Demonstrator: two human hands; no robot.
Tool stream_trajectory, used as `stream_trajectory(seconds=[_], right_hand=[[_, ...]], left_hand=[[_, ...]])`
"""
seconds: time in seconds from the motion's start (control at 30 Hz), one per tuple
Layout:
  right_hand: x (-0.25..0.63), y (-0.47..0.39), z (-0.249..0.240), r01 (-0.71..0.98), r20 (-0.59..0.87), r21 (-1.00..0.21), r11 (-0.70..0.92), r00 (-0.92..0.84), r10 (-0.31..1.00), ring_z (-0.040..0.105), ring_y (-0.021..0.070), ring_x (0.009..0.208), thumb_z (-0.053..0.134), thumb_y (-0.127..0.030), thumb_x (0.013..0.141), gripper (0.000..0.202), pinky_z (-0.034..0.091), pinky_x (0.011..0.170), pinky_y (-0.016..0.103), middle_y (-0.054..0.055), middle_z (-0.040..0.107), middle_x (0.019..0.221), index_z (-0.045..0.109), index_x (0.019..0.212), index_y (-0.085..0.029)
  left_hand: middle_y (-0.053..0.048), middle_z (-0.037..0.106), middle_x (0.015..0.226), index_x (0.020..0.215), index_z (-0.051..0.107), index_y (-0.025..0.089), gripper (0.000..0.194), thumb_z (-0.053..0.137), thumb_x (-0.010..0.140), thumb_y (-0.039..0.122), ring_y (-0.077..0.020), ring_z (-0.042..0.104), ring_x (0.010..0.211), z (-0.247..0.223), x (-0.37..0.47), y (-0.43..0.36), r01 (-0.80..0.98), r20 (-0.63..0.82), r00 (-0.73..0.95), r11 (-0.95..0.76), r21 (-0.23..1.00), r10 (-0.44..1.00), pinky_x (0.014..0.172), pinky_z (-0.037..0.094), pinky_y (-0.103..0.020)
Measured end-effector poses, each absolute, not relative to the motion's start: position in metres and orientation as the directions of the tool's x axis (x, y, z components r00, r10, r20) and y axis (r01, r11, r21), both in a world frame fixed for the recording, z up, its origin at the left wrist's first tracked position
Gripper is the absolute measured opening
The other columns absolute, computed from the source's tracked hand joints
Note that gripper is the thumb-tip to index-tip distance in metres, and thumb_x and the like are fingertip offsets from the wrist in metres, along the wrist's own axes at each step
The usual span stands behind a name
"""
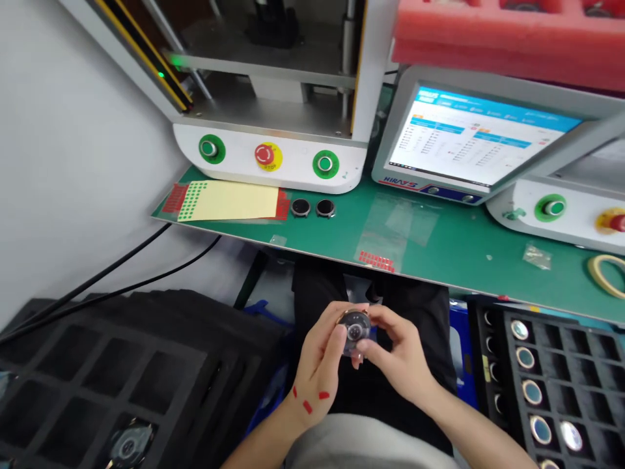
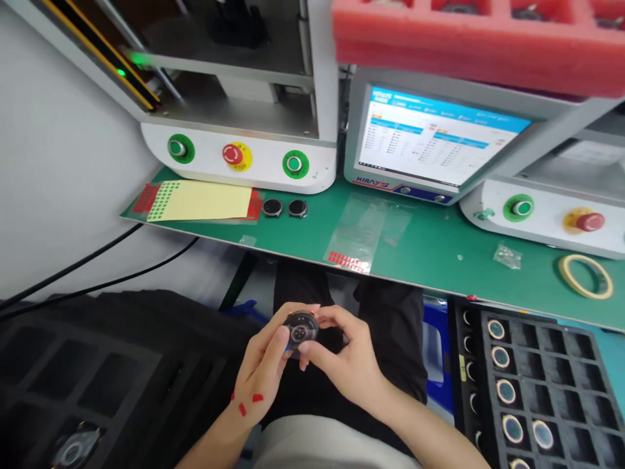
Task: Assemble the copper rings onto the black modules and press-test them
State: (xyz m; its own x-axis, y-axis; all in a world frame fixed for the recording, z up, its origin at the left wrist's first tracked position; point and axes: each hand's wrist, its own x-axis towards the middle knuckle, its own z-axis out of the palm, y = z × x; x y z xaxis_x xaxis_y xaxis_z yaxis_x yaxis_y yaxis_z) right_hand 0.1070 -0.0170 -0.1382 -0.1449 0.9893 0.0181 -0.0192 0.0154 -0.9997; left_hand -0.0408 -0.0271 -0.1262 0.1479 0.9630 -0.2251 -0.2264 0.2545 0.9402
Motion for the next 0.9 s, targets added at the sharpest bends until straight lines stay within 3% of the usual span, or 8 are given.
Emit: stream_trajectory(seconds=[0.1,0.23,0.33,0.4,0.53,0.63,0.73,0.9], right_hand=[[0.104,-0.022,-0.142,-0.372,-0.179,-0.893,-0.255,-0.226,0.957,0.062,0.0091,0.051,0.078,-0.025,0.076,0.017,0.056,0.052,0.023,0.0,0.067,0.08,0.069,0.088,-0.018],[0.116,-0.03,-0.143,-0.433,-0.193,-0.869,-0.24,-0.15,0.97,0.065,0.012,0.053,0.081,-0.037,0.074,0.023,0.058,0.051,0.027,0.001,0.068,0.084,0.068,0.077,-0.018],[0.137,-0.042,-0.148,-0.382,-0.198,-0.904,-0.192,-0.024,0.98,0.067,0.0165,0.052,0.076,-0.056,0.073,0.039,0.058,0.05,0.032,0.001,0.07,0.075,0.065,0.076,-0.019],[0.162,-0.053,-0.158,-0.278,-0.2,-0.947,-0.16,0.12,0.972,0.07,0.0201,0.059,0.073,-0.067,0.069,0.048,0.061,0.056,0.036,0.003,0.073,0.075,0.064,0.074,-0.02],[0.251,-0.099,-0.19,0.068,-0.184,-0.964,-0.257,0.525,0.831,0.073,0.0231,0.086,0.075,-0.061,0.071,0.043,0.059,0.084,0.04,0.006,0.076,0.087,0.068,0.078,-0.019],[0.331,-0.166,-0.216,0.257,-0.131,-0.811,-0.526,0.796,0.59,0.069,0.0206,0.094,0.069,-0.045,0.085,0.028,0.053,0.093,0.043,0.007,0.073,0.095,0.069,0.088,-0.017],[0.391,-0.238,-0.239,0.262,-0.069,-0.567,-0.781,0.93,0.362,0.064,0.0204,0.102,0.06,-0.036,0.095,0.026,0.053,0.091,0.043,0.007,0.065,0.113,0.064,0.109,-0.015],[0.433,-0.297,-0.281,0.218,-0.045,-0.215,-0.952,0.971,0.233,0.063,0.0215,0.105,0.059,-0.033,0.095,0.03,0.054,0.089,0.043,0.009,0.061,0.121,0.059,0.12,-0.016]], left_hand=[[-0.009,0.059,0.105,0.12,0.068,0.021,0.039,0.044,0.098,0.043,-0.0109,0.052,0.061,-0.127,-0.031,-0.033,-0.084,-0.136,0.129,0.148,0.985,0.982,0.049,0.046,-0.022],[-0.006,0.055,0.103,0.118,0.069,0.024,0.036,0.042,0.099,0.04,-0.0082,0.05,0.059,-0.126,-0.012,-0.035,0.014,-0.081,0.136,0.08,0.997,0.987,0.05,0.045,-0.022],[-0.007,0.055,0.113,0.118,0.068,0.025,0.037,0.043,0.098,0.043,-0.0085,0.052,0.06,-0.127,0.01,-0.033,0.117,-0.104,0.241,0.077,0.99,0.965,0.053,0.048,-0.024],[-0.008,0.054,0.122,0.126,0.063,0.026,0.041,0.043,0.097,0.047,-0.0117,0.057,0.068,-0.132,0.027,-0.031,0.207,-0.125,0.32,0.059,0.976,0.939,0.061,0.052,-0.027],[-0.009,0.056,0.124,0.126,0.059,0.023,0.046,0.048,0.092,0.052,-0.0156,0.061,0.075,-0.157,0.06,-0.026,0.355,-0.227,0.428,0.069,0.932,0.875,0.067,0.054,-0.028],[-0.008,0.064,0.106,0.111,0.065,0.021,0.041,0.051,0.089,0.053,-0.0173,0.062,0.073,-0.182,0.078,-0.022,0.401,-0.333,0.53,0.115,0.909,0.78,0.064,0.055,-0.026],[-0.009,0.067,0.104,0.11,0.066,0.023,0.044,0.053,0.086,0.057,-0.0191,0.064,0.073,-0.198,0.089,-0.02,0.431,-0.382,0.608,0.114,0.895,0.696,0.065,0.056,-0.027],[-0.009,0.069,0.113,0.112,0.066,0.024,0.052,0.055,0.082,0.065,-0.019,0.066,0.073,-0.207,0.098,-0.017,0.48,-0.42,0.647,0.088,0.873,0.636,0.066,0.057,-0.027]])
